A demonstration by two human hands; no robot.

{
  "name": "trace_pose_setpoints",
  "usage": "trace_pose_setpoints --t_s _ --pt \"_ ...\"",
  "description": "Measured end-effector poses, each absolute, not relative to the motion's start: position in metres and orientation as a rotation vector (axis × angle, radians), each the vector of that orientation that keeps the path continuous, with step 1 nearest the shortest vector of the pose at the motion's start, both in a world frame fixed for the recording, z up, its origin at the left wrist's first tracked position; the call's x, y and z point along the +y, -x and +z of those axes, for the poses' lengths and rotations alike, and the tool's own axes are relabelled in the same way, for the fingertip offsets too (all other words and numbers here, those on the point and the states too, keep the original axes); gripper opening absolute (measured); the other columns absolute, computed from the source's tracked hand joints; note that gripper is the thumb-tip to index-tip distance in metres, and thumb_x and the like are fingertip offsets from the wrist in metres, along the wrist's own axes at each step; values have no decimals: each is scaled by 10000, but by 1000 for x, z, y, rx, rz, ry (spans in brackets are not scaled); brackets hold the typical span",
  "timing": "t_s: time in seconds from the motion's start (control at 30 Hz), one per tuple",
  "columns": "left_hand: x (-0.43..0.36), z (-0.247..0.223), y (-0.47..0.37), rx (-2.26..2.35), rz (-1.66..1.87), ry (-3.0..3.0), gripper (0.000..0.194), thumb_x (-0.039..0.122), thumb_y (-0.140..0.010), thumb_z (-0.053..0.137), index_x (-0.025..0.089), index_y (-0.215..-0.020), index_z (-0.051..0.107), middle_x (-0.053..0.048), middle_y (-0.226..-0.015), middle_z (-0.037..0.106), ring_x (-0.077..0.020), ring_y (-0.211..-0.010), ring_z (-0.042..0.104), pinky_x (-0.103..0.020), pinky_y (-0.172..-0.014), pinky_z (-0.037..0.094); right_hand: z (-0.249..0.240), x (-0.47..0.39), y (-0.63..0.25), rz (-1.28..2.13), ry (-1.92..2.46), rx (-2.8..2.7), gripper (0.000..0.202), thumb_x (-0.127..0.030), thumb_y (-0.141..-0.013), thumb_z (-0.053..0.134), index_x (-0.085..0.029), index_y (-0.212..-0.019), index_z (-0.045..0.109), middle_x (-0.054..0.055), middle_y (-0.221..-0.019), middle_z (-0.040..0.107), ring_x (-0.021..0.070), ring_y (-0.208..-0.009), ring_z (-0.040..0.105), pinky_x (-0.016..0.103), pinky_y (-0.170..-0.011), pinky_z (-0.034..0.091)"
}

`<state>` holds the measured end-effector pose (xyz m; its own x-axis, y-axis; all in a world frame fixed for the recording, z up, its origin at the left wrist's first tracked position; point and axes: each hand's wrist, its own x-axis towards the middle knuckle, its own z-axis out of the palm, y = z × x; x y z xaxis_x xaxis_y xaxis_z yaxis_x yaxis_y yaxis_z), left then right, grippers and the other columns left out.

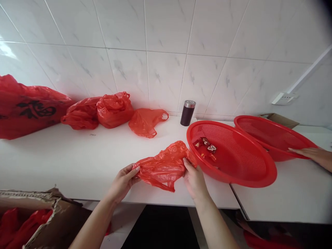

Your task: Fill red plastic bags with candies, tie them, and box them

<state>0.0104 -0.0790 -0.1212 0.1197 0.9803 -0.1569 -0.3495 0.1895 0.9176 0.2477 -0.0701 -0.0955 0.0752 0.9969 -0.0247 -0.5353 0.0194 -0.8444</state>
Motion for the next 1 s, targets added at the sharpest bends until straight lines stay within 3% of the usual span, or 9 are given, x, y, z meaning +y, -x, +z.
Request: trace_pose_setpoints --t_s 0.13,0.23,0.37,0.53,0.63,0.7,0.83,0.93,1.0 --pt "-78 -125 -5 906 1310 -611 142 217 -803 691 167 -936 681 -13 -864 691 -87 -727 634 -179 -694 542 -74 -76 -240 1343 781 -715 242 -366 -816 679 -240 -1021 674 29 -1011 682 203 -972 625 330 -815 517" --pt "-72 -130 -9 984 1324 -545 104 174 -845 622 157 -941 659 -33 -862 683 -80 -690 630 -176 -656 539 -61 -75 -237 1299 797 -802 205 -395 -832 652 -215 -927 670 14 -899 677 184 -846 629 301 -735 511" --pt "-73 -123 -12 1134 1264 -714 267 225 -868 580 163 -1128 587 -109 -1105 646 -167 -916 650 -322 -864 523 -45 -68 -241 1313 780 -933 185 -381 -843 631 -198 -858 653 5 -825 662 162 -769 617 276 -688 496" --pt "-98 -73 -40 1449 1693 -1492 449 298 -818 637 259 -1225 451 -79 -1347 455 -209 -1146 531 -424 -1011 420 -14 -68 -232 1378 875 -1265 265 -398 -823 658 -216 -1014 639 26 -913 676 185 -833 642 307 -726 516" --pt "-99 -50 -59 1425 1623 -1827 766 297 -713 740 291 -1355 321 -90 -1354 425 -219 -1124 534 -417 -959 464 7 -68 -222 1422 879 -1598 406 -383 -797 689 -265 -1171 583 28 -1065 665 195 -944 641 334 -799 522" --pt "-90 -46 -60 1441 1533 -1800 716 286 -747 693 276 -1365 331 -81 -1238 514 -209 -1029 577 -384 -855 517 17 -64 -221 1389 863 -1821 508 -331 -774 712 -292 -1249 538 21 -1168 631 192 -1040 611 340 -874 503" --pt "-72 -54 -31 1365 1429 -1423 295 339 -835 577 195 -1092 575 -49 -988 621 -185 -862 627 -338 -745 552 31 -44 -239 957 1098 -2115 507 -231 -797 659 -299 -1283 529 32 -1167 607 192 -1041 594 359 -894 482" --pt "-75 -64 -13 1304 1359 -1143 304 391 -777 655 158 -969 621 -57 -971 647 -192 -879 627 -341 -770 557 37 -38 -247 333 1306 -2094 404 -137 -814 585 -247 -1203 582 65 -1084 590 195 -919 601 372 -822 478" --pt "-80 -68 -11 1268 1328 -1039 297 390 -748 690 153 -916 629 -52 -953 653 -188 -878 624 -336 -770 558 33 -47 -242 62 1209 -2088 299 -97 -839 531 -203 -1108 607 81 -1091 571 188 -930 579 346 -824 455"
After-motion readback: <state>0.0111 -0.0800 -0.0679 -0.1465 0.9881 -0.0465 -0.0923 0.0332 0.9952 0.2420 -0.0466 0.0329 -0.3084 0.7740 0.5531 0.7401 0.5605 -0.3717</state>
